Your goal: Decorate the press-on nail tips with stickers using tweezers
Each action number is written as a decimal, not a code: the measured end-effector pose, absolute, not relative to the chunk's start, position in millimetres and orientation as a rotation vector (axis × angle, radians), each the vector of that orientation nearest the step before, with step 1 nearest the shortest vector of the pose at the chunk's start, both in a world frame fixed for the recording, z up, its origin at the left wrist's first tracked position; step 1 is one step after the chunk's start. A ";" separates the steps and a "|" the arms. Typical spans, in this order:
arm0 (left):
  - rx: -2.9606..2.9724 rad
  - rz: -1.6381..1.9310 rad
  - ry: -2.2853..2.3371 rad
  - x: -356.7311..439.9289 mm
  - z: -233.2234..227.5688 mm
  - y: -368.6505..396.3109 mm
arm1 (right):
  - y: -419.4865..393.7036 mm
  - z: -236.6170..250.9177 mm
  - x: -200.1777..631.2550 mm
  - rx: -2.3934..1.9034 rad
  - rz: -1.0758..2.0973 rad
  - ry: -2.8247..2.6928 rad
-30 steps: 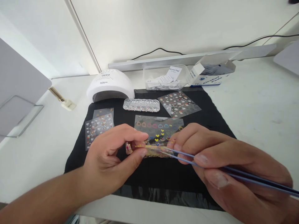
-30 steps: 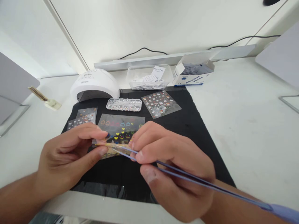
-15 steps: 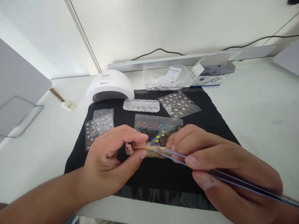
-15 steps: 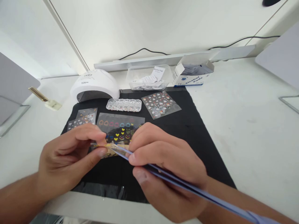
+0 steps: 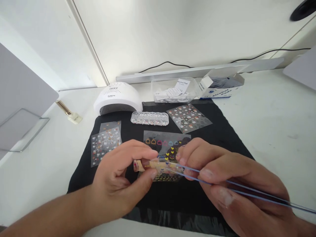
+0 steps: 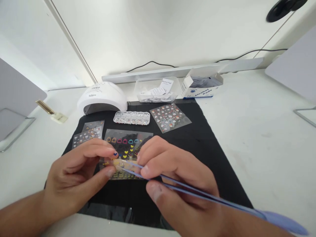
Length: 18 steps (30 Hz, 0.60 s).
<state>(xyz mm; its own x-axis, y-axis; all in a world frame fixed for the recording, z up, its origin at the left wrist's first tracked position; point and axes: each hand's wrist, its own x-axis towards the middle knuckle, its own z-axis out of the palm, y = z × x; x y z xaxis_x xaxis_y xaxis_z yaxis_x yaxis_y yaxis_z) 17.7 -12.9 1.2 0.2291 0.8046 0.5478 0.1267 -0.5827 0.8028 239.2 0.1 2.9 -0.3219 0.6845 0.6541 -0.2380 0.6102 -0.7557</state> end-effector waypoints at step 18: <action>0.991 1.352 0.990 12.6 2.4 -3.0 | 5.9 5.2 241.3 -0.482 1.179 -1.256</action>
